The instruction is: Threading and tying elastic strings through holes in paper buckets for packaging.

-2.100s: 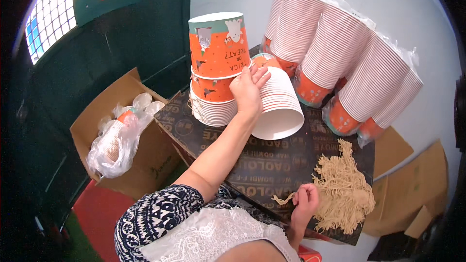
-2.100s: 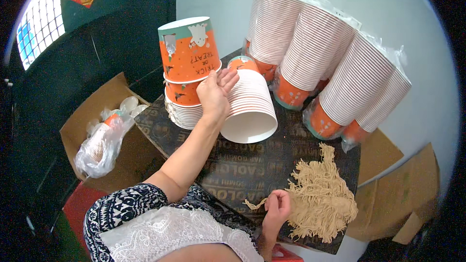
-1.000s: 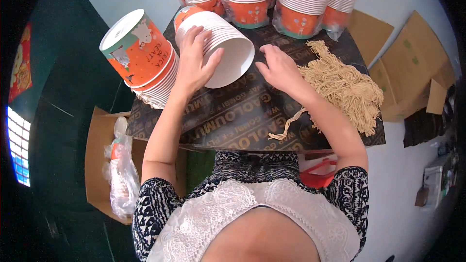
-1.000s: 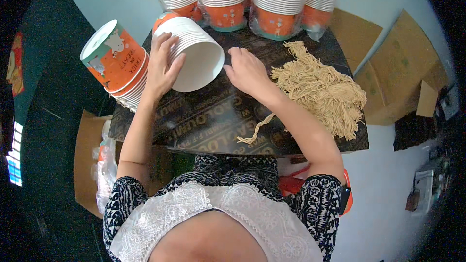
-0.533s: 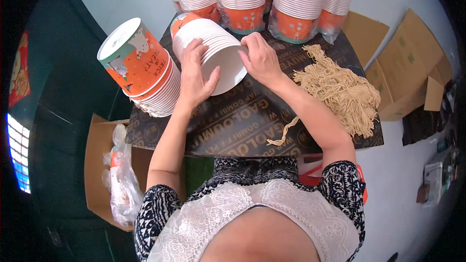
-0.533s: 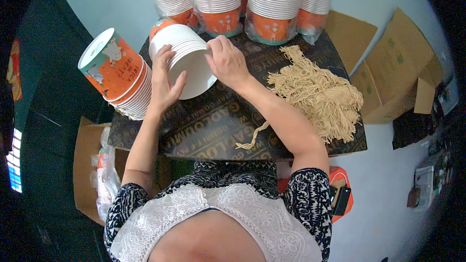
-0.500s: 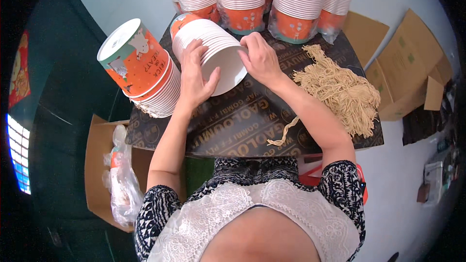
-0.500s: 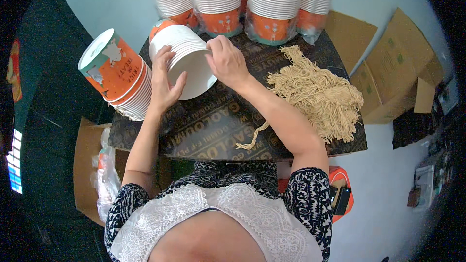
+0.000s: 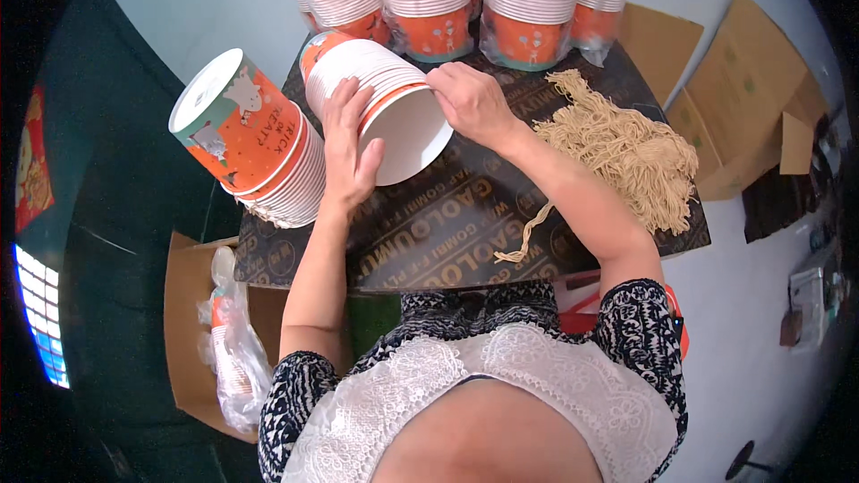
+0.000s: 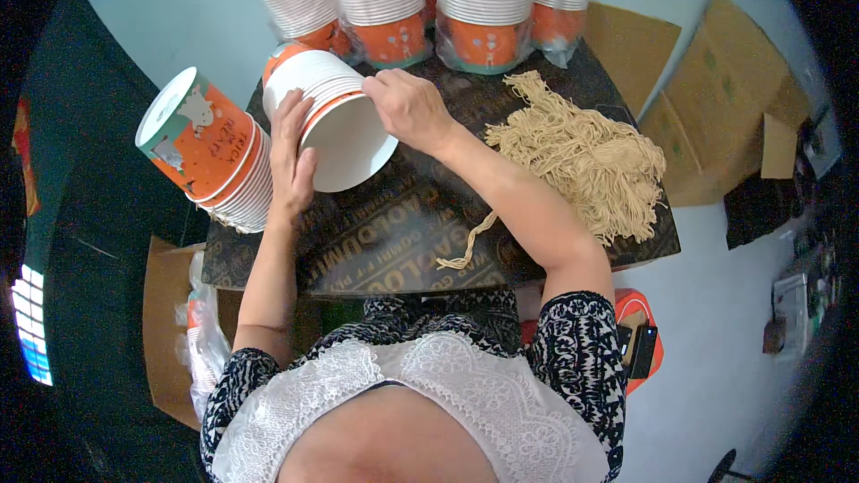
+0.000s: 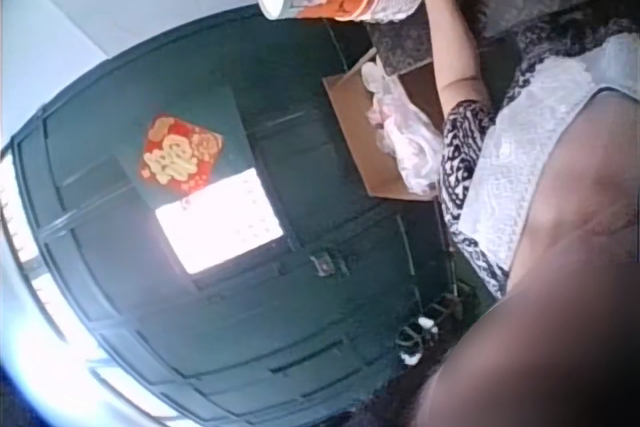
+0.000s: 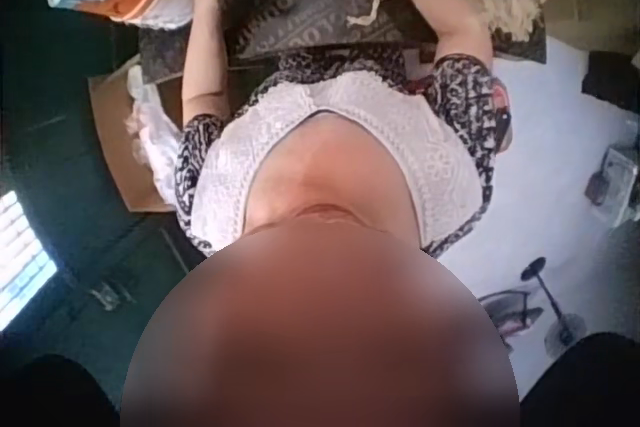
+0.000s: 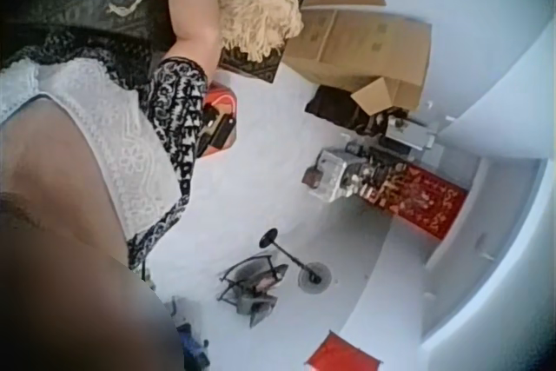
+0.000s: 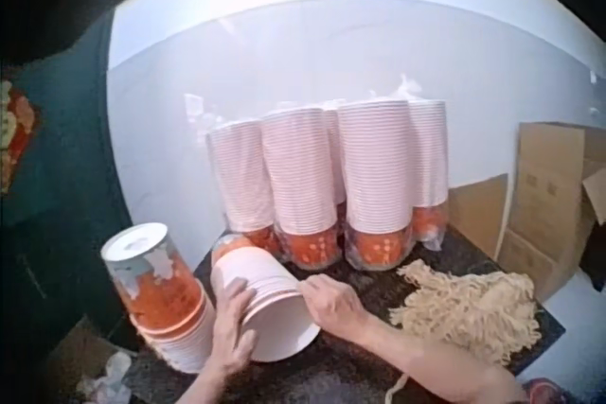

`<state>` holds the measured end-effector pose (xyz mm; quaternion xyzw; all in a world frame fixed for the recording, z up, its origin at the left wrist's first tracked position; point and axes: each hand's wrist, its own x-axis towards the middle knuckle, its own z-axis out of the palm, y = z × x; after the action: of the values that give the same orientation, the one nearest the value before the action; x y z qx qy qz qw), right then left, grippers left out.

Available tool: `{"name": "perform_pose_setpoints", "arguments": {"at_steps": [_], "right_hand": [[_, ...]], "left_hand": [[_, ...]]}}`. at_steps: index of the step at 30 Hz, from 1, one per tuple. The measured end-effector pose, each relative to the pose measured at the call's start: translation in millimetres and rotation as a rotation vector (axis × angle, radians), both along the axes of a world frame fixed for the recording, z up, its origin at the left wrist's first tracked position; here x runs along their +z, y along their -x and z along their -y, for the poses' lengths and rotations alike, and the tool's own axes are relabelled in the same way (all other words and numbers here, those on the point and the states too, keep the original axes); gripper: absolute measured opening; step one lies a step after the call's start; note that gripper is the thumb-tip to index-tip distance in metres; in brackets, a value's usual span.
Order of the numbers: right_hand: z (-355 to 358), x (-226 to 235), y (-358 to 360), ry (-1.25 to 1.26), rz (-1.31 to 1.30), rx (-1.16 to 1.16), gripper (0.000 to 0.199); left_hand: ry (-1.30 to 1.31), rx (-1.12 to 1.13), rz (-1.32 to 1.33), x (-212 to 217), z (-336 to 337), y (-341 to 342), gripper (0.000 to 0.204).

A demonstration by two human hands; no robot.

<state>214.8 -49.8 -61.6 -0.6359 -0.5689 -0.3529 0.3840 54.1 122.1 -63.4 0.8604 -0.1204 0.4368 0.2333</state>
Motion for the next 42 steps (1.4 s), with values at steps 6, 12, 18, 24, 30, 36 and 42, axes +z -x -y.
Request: {"name": "perform_pose_setpoints", "arguments": {"at_steps": [6,12,18,24,30,36,42], "right_hand": [[24.0,-7.0,-1.5,0.011,-0.040,0.088,0.022],[61.9,-5.5,5.1,0.026,-0.068,0.124,0.021],[85.4,-11.3,4.1,0.023,-0.093,0.057,0.024],[122.4,8.1,21.0,0.151,-0.454,0.083,0.021],[173.4,0.9,22.2,0.341,-0.346,-0.050,0.006],[190.8,-12.9,42.7,0.543,-0.330,-0.062,0.007],[195.0,-26.3,41.0,0.554,-0.316,-0.121,0.009]], "left_hand": [[0.075,-0.060,0.035,-7.4,-5.2,-3.0,0.072],[0.078,-0.050,0.042,-6.5,0.1,-1.4,0.077],[-0.199,-0.170,0.117,9.2,36.6,7.3,0.066],[-0.223,-0.199,-0.003,2.7,72.3,9.0,0.070],[-0.206,-0.079,0.039,-3.9,81.0,16.7,0.069],[-0.178,-0.031,0.009,-9.7,97.1,23.5,0.069],[-0.047,-0.023,0.028,-15.9,96.4,33.9,0.057]]}}
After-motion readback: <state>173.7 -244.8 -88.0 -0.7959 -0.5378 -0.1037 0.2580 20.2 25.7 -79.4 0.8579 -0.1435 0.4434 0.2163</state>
